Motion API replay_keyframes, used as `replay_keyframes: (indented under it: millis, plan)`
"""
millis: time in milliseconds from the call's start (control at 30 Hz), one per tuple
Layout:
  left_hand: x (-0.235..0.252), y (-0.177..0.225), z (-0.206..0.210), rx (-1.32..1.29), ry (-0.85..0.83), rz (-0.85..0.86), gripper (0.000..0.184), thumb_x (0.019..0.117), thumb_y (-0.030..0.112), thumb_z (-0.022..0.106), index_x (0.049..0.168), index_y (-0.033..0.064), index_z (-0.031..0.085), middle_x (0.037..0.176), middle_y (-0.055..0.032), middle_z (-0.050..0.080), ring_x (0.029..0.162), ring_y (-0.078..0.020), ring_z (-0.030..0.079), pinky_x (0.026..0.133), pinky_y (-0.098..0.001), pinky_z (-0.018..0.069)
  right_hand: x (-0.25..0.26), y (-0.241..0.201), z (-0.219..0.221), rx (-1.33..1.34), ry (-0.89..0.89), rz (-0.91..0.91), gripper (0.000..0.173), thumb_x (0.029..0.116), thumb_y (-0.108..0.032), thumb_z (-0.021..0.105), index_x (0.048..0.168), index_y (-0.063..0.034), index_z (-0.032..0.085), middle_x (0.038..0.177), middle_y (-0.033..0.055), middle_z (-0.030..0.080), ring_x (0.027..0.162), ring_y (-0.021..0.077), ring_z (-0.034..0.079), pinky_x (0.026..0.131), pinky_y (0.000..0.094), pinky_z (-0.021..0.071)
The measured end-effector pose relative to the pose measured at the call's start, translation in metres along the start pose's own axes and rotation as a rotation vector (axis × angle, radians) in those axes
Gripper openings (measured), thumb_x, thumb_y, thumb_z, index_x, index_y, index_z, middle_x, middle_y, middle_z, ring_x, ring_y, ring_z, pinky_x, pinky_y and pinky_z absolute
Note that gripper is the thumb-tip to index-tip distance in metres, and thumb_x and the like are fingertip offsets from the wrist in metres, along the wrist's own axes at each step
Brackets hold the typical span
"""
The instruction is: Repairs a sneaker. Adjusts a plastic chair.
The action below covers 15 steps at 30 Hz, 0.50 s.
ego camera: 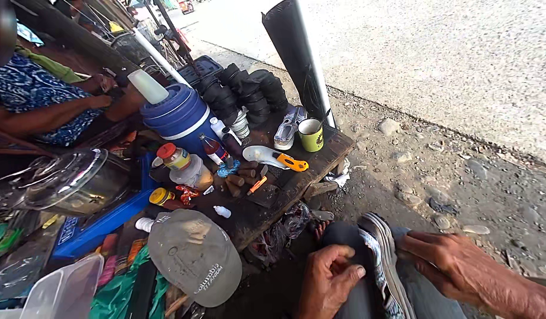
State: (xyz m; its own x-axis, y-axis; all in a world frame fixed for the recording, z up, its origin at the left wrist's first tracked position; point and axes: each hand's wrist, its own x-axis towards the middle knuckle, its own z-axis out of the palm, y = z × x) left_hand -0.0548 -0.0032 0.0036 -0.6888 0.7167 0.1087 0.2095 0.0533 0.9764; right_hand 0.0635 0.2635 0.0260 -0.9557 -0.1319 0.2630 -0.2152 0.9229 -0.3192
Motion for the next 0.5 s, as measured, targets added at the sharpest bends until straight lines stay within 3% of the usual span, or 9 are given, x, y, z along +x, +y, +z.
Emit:
replay_keyframes:
  millis: [100, 200, 267, 300, 400, 433, 500]
  plan:
    - [-0.005, -0.007, -0.024, 0.057, 0.004, 0.079, 0.012, 0.0906, 0.014, 0.077, 0.096, 0.0035, 0.078, 0.088, -0.0039, 0.073, 0.077, -0.007, 0.067, 0.069, -0.0222, 0.0572, 0.0, 0.005, 0.005, 0.006, 0.033, -0.025, 0.032, 0.1008, -0.039, 0.046, 0.091, -0.019, 0.069, 0.075, 0.0005, 0.064, 0.058, 0.0188, 0.065, 0.042, 0.0404, 0.0488]
    - [-0.005, -0.001, -0.033, 0.009, -0.02, 0.217, 0.011, 0.0882, 0.018, 0.08, 0.088, 0.0064, 0.078, 0.117, -0.0084, 0.069, 0.105, -0.0109, 0.065, 0.086, -0.0241, 0.0566, 0.001, 0.008, 0.006, 0.018, 0.041, -0.037, 0.031, 0.1008, -0.039, 0.047, 0.091, -0.019, 0.069, 0.075, 0.0001, 0.064, 0.059, 0.0178, 0.065, 0.043, 0.0395, 0.049]
    - [-0.002, 0.004, -0.024, -0.27, -0.123, 0.311, 0.012, 0.0914, 0.02, 0.074, 0.088, 0.0084, 0.072, 0.129, -0.0087, 0.063, 0.119, -0.0142, 0.06, 0.099, -0.029, 0.0515, 0.002, 0.007, 0.005, 0.019, 0.04, -0.04, 0.031, 0.101, -0.039, 0.046, 0.09, -0.0192, 0.068, 0.075, -0.0002, 0.064, 0.058, 0.0173, 0.064, 0.043, 0.0392, 0.0484]
    - [0.0, 0.004, -0.014, -0.476, -0.201, 0.334, 0.011, 0.0936, 0.022, 0.071, 0.093, 0.0112, 0.072, 0.13, -0.0069, 0.062, 0.119, -0.0147, 0.06, 0.099, -0.0306, 0.0508, 0.003, 0.007, 0.005, 0.018, 0.034, -0.038, 0.032, 0.1015, -0.039, 0.046, 0.091, -0.0196, 0.068, 0.075, -0.0004, 0.064, 0.058, 0.0171, 0.064, 0.043, 0.0391, 0.0485]
    - [0.004, -0.003, 0.015, -0.993, -0.334, 0.259, 0.013, 0.0966, 0.023, 0.068, 0.105, 0.015, 0.074, 0.116, -0.0061, 0.069, 0.1, -0.0175, 0.068, 0.085, -0.0331, 0.0576, 0.001, 0.008, 0.004, 0.019, 0.018, -0.028, 0.032, 0.1014, -0.04, 0.046, 0.092, -0.02, 0.069, 0.076, -0.0007, 0.064, 0.06, 0.0171, 0.065, 0.044, 0.0394, 0.0491]
    - [0.006, -0.007, 0.018, -0.983, -0.269, 0.211, 0.012, 0.0968, 0.019, 0.068, 0.105, 0.0131, 0.075, 0.11, -0.0063, 0.07, 0.096, -0.0169, 0.069, 0.083, -0.0328, 0.0583, 0.0, 0.008, 0.004, 0.024, 0.014, -0.024, 0.032, 0.1015, -0.039, 0.046, 0.092, -0.02, 0.069, 0.077, -0.0006, 0.065, 0.061, 0.0173, 0.065, 0.044, 0.0398, 0.0497]
    - [0.01, -0.014, 0.019, -0.658, -0.044, 0.123, 0.007, 0.0947, 0.009, 0.071, 0.098, 0.0038, 0.074, 0.101, -0.0078, 0.07, 0.091, -0.0146, 0.068, 0.082, -0.0308, 0.0591, -0.001, 0.008, 0.004, 0.038, 0.003, -0.015, 0.031, 0.1021, -0.039, 0.046, 0.093, -0.02, 0.069, 0.078, -0.0005, 0.065, 0.062, 0.0173, 0.066, 0.045, 0.04, 0.0503]
